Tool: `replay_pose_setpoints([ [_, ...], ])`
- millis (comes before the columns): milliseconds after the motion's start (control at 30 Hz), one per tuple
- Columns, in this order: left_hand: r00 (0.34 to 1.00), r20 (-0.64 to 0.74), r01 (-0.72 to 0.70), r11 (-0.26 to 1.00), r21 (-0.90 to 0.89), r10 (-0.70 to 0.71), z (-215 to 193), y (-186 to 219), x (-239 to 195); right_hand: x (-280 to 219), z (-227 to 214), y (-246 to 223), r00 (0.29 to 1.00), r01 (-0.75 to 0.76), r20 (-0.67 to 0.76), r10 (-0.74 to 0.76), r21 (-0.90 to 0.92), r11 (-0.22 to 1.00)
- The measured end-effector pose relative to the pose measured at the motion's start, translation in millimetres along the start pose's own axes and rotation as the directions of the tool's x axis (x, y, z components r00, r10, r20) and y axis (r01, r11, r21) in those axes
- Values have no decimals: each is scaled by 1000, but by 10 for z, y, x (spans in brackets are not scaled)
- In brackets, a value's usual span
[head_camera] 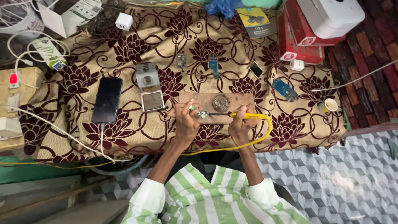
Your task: The person uses a soldering iron and solder wire to apply solder to a small electronic component held in the left hand. The person repeatedly melts solder onto the component while seated at a cluttered workbench.
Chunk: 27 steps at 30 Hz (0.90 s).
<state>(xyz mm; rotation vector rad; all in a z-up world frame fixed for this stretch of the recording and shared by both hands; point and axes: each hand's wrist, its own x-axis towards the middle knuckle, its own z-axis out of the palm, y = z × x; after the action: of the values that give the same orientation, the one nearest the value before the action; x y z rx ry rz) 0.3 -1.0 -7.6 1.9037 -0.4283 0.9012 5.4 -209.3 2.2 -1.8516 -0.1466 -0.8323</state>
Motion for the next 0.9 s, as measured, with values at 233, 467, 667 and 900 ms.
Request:
replay_pose_setpoints([
  [233, 996, 12, -85, 986, 145, 84, 31, -56, -9, 140, -54, 218, 904, 92, -409, 128, 477, 874],
  [467, 997, 15, -83, 984, 160, 82, -28, 49, 42, 238, 120, 164, 928, -44, -306, 212, 473, 880],
  [667, 997, 40, -63, 993, 101, 60, -48, 77, 70, 199, 137, 204, 922, -54, -331, 201, 403, 913],
  [900, 999, 14, -48, 995, 91, 47, -61, 140, 117, 199, 44, 175, 901, -48, -348, 258, 511, 858],
])
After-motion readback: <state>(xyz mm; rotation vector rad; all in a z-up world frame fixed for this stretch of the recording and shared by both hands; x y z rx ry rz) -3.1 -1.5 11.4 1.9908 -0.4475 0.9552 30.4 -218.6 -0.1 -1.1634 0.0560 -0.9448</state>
